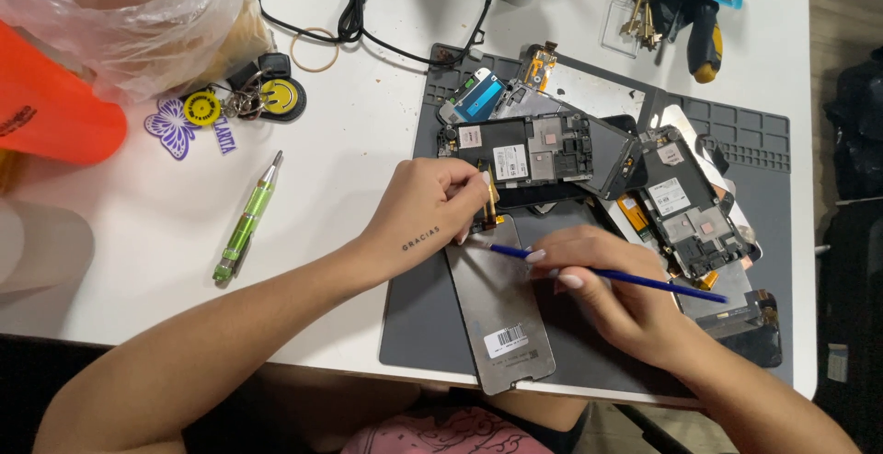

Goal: Cleaning dust and debris from disassembled smartphone components using a small brush on a repair bench.

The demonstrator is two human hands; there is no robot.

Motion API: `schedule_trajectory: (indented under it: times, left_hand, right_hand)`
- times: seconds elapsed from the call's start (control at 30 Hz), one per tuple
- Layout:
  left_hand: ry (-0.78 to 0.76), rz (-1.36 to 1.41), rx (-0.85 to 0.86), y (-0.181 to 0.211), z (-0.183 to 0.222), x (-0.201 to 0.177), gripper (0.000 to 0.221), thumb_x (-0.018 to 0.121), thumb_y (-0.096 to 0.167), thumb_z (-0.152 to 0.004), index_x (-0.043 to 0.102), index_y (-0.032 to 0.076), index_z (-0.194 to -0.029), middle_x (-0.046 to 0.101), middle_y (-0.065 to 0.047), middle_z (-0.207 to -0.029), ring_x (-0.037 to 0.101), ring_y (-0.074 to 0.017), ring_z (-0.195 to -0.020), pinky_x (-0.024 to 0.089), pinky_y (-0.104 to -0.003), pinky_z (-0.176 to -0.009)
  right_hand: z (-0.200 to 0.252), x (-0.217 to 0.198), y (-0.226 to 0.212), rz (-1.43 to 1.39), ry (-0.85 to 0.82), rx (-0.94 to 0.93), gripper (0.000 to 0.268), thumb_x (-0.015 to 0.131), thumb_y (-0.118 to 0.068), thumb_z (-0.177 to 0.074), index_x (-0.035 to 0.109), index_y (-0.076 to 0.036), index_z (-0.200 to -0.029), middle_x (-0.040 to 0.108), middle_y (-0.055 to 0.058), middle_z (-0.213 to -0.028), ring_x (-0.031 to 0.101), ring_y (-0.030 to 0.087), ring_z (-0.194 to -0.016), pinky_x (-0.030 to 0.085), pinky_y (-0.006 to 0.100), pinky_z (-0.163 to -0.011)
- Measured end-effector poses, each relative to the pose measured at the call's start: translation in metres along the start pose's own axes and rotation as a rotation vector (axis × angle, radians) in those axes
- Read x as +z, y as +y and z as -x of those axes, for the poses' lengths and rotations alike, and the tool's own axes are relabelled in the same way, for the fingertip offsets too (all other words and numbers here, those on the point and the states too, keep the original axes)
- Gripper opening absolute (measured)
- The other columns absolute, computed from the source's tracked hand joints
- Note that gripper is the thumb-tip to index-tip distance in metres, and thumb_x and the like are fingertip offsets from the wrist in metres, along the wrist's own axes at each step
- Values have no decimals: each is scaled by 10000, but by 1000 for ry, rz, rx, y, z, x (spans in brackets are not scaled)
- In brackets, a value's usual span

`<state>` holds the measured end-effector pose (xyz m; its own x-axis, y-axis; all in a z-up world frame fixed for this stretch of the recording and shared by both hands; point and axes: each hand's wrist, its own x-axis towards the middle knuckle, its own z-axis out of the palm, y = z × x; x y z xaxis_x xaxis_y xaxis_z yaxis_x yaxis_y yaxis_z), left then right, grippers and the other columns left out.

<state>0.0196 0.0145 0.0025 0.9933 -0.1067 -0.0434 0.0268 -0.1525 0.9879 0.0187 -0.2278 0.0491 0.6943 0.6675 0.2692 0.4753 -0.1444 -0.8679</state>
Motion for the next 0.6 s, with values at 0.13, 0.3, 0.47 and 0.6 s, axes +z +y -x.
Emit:
schedule_trajectory:
  times: [0.13,0.3,0.47,0.6]
  left_hand:
    - [6,-21,-10,-1,0,1,331,561,152,-1004,738,61,-740,586,-33,-398,539,-96,-388,449,-194,-489]
    - [1,-1,-1,2,2,0,336,559,160,-1016,735,53,-751,590,-40,-404,543,-104,-397,456,-207,-494]
    - [2,-4,10,0,2,1,317,565,144,-1010,739,49,-763,593,-43,-407,535,-102,-397,454,-203,-492]
    - [18,-57,-173,20,5,0,369,572,193,-1006,618,94,-654,583,-5,-448,536,-77,-407,450,-240,-497]
  right_hand:
    - [4,3,1,-94,-8,22,273,542,-198,-1036,749,-30,-981,756,114,-790,723,199,-662,616,316,-583]
    - [5,3,3,-72,3,10,270,554,-185,-1024,757,-7,-1007,766,155,-830,731,224,-680,629,339,-608]
    - [6,1,-1,21,53,11,268,564,-190,-1018,759,-8,-1046,782,156,-873,760,257,-712,628,358,-646]
    - [9,3,-8,59,-119,51,314,483,-218,-1070,705,-10,-1147,783,132,-1124,775,282,-1066,602,365,-977]
